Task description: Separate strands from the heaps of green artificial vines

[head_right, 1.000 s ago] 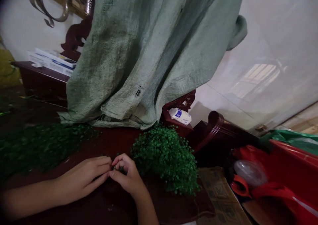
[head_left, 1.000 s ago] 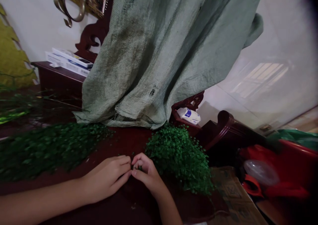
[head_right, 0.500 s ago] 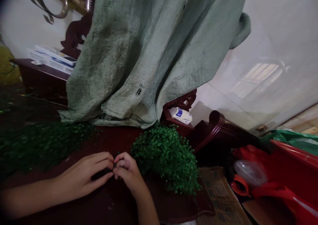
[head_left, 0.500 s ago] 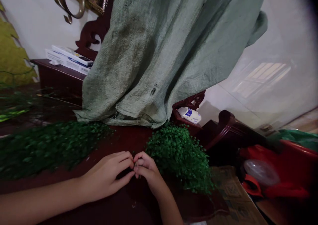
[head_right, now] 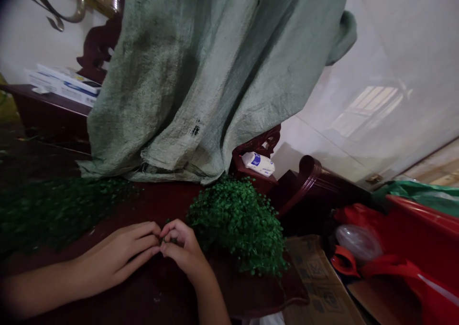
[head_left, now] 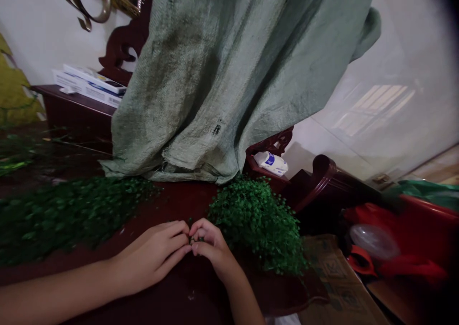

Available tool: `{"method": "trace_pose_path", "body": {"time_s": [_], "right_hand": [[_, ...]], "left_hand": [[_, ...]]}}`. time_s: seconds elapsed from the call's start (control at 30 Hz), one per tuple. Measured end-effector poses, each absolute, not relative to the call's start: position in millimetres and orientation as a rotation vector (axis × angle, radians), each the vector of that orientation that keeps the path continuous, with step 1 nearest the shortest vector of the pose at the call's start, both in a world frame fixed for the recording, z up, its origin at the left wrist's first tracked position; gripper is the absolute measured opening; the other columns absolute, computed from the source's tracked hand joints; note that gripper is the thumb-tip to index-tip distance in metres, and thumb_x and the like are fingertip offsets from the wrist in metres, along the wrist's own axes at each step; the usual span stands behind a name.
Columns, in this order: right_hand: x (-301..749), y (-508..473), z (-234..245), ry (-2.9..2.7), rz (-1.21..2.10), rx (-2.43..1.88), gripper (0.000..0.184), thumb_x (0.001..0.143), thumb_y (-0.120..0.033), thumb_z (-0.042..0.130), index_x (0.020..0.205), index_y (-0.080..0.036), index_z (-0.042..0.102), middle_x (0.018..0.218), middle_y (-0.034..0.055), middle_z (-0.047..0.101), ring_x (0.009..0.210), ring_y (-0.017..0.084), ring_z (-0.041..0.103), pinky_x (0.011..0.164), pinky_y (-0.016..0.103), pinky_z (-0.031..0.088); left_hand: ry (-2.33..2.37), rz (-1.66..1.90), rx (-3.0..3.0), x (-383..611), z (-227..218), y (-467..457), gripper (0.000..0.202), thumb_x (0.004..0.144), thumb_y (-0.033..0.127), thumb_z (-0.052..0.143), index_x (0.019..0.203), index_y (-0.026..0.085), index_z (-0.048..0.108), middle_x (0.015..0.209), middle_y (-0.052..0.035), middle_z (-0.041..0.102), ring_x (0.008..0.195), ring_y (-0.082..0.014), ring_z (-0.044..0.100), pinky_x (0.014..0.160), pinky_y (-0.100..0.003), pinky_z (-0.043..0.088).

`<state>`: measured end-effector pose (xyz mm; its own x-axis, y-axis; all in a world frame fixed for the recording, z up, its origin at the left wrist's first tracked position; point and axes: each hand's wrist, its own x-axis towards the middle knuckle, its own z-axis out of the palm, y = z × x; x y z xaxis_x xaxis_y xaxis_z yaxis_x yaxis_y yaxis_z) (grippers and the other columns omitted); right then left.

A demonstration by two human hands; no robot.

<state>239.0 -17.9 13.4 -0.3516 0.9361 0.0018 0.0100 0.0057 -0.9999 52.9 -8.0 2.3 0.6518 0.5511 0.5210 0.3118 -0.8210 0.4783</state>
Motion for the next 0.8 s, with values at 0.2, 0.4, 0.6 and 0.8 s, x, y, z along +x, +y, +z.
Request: {"method": "trace_pose_path", "body": {"time_s": [0.2, 0.4, 0.6, 0.8], "right_hand": [[238.3, -18.6, 14.8, -1.531, 1.429, -1.070, 0.012, 0.072, -0.017, 0.061, 0.084, -0.016, 0.058, 0.060, -0.0049, 0.051, 0.055, 0.009, 0.045, 0.058, 0.023, 0.032], [241.0, -18.0, 10.0, -1.474, 1.465, -1.038, 0.012, 0.075, -0.018, 0.061, 0.086, -0.017, 0.058, 0.059, -0.0052, 0.052, 0.054, 0.009, 0.045, 0.058, 0.023, 0.034], [241.1, -15.9, 9.9, -1.417, 1.508, -1.037, 0.015, 0.074, -0.019, 0.059, 0.089, -0.018, 0.055, 0.055, -0.0063, 0.053, 0.050, 0.008, 0.044, 0.055, 0.022, 0.033], [240.1, -15.4, 10.1, -1.404, 1.515, -1.041, 0.018, 0.071, -0.022, 0.057, 0.088, -0.019, 0.053, 0.052, -0.0070, 0.053, 0.048, 0.009, 0.043, 0.054, 0.023, 0.032]], "left_hand": [[0.691, 0.922, 2.500, 54.0, 3.8, -9.2, 0.033, 0.099, 0.021, 0.030, 0.084, 0.019, 0.059, 0.080, -0.0025, 0.056, 0.073, -0.0170, 0.054, 0.068, -0.028, 0.045], [0.722, 0.962, 2.554, 54.3, 3.6, -10.7, 0.023, 0.096, 0.024, 0.039, 0.088, 0.020, 0.061, 0.085, -0.0033, 0.059, 0.078, -0.0180, 0.057, 0.073, -0.029, 0.046], [0.770, 1.107, 2.505, 53.4, -0.6, -7.3, 0.011, 0.091, 0.023, 0.051, 0.093, 0.023, 0.061, 0.094, -0.0024, 0.062, 0.083, -0.0166, 0.062, 0.072, -0.025, 0.048], [0.614, 1.187, 2.444, 54.0, -3.0, -6.5, 0.017, 0.096, 0.023, 0.044, 0.103, 0.024, 0.060, 0.092, -0.0016, 0.066, 0.080, -0.0143, 0.065, 0.071, -0.022, 0.051]]}}
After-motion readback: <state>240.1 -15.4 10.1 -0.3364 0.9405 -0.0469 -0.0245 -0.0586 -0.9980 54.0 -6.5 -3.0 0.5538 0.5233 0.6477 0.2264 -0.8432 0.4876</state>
